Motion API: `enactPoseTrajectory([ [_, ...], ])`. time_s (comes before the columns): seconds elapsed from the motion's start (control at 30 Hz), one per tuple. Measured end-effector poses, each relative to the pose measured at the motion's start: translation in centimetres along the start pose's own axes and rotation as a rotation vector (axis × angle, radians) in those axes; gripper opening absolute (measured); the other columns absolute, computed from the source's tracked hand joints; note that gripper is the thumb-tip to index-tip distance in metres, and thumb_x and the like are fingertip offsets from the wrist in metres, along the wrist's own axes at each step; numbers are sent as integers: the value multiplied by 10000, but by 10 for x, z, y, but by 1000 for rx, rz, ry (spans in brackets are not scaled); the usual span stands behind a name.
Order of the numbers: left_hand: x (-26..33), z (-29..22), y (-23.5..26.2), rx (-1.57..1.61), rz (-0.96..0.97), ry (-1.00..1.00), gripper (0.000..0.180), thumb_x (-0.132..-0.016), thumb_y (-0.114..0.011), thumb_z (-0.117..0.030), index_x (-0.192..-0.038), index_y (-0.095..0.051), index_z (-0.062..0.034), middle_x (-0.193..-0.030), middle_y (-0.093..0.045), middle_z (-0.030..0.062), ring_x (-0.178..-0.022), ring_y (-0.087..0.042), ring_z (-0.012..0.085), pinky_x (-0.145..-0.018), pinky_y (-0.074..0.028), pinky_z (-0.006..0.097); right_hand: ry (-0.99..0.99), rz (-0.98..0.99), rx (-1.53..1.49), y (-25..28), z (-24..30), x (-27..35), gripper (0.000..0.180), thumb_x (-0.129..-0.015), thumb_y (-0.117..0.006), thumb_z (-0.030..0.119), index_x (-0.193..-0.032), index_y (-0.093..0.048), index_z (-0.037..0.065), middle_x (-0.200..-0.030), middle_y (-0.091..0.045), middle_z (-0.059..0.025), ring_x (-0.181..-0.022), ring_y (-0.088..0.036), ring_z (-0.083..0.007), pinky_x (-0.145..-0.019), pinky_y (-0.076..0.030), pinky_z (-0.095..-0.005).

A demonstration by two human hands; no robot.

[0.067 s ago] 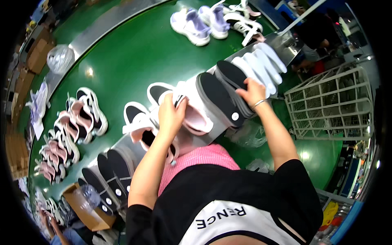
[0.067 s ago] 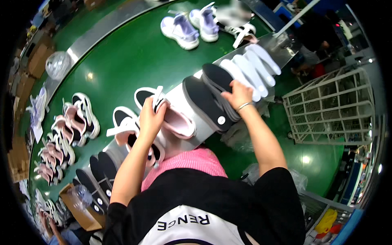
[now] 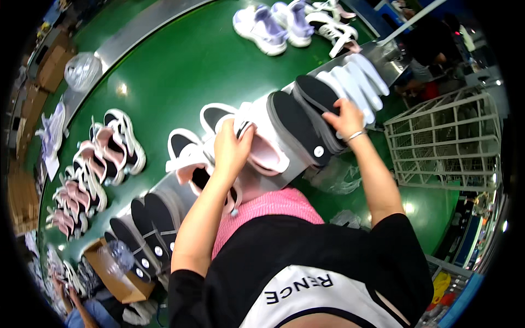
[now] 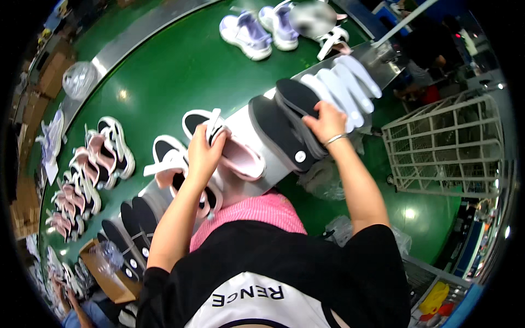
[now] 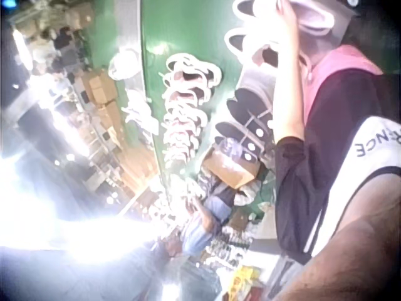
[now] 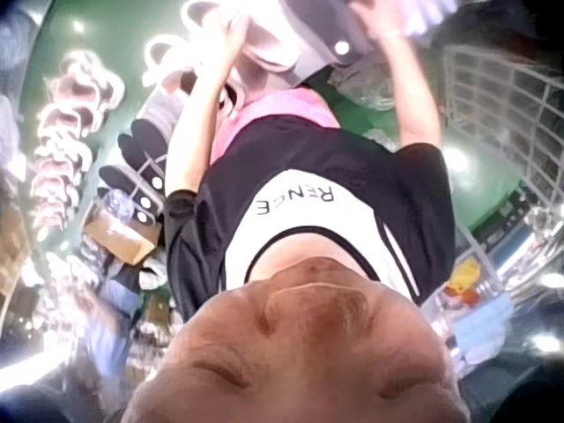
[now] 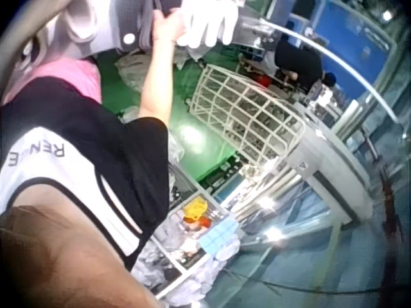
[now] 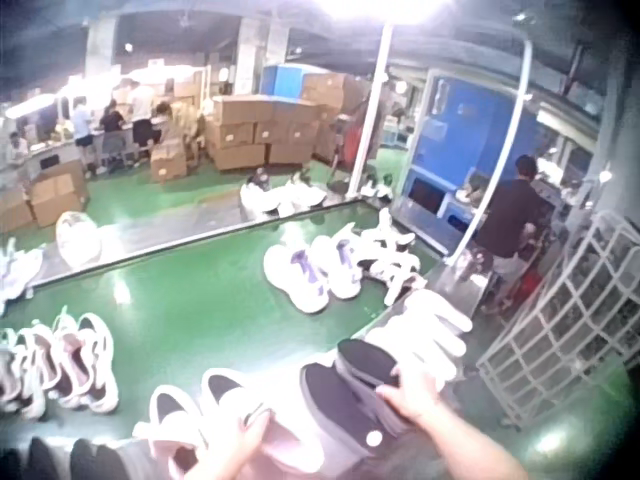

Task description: The person inserts insoles into shoes on a conveyor belt. They pick up an insole, place it inside a shoe, push it down with their hands, and repeat this for multiple shoes, also reaching for a new bag of insoles from under the workspace.

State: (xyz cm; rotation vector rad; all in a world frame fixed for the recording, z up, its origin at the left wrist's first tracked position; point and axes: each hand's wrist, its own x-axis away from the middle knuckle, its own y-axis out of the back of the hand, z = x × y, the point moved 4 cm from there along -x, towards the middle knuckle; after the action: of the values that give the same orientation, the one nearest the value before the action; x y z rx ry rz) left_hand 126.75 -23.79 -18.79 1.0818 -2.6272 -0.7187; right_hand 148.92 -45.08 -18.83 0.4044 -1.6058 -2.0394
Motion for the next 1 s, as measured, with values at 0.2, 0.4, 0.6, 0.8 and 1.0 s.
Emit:
enactPoseTrajectory([
  [0.2,3,18,2,130,-30,220,239,-766,-562,-211,-836,-512,11,-717,-608,185,-700,-600,341,-634,-452,384,-227,930,-1057,41,79,61,196,-794,-583,220,-775,-598,25,-651,-572,-37,-541,-563,-112,-446,-444,-208],
  [0.4,3,10,6,202,29,186,192,-787,-514,-164,-857,-531,14,-747,-628,150,-688,-613,285,-630,-460,348,473,650,-42,-10,146,70,207,-707,-541,201,-654,-609,12,-664,-570,-134,-637,-578,-279,-601,-465,-363],
  [0.6,4,35,-2,287,52,254,204,-823,-474,-174,-887,-526,12,-673,-603,144,-601,-592,254,-588,-446,348,686,426,249,-34,172,66,249,-661,-597,258,-812,-595,60,-829,-543,-133,-768,-562,-279,-680,-433,-407],
  [0.8,8,28,-4,203,-6,251,243,-839,-460,-225,-914,-522,-2,-693,-581,194,-673,-580,343,-625,-438,393,605,769,438,3,156,69,322,-667,-607,291,-906,-578,77,-845,-565,-149,-744,-597,-275,-620,-475,-398],
  [1.0,8,21,-17,452,95,278,212,-866,-453,-135,-1012,-520,4,-864,-606,92,-767,-583,177,-649,-460,261,646,618,78,-67,169,59,467,-855,-354,435,-853,-637,63,-796,-611,-170,-760,-598,-302,-726,-464,-411],
])
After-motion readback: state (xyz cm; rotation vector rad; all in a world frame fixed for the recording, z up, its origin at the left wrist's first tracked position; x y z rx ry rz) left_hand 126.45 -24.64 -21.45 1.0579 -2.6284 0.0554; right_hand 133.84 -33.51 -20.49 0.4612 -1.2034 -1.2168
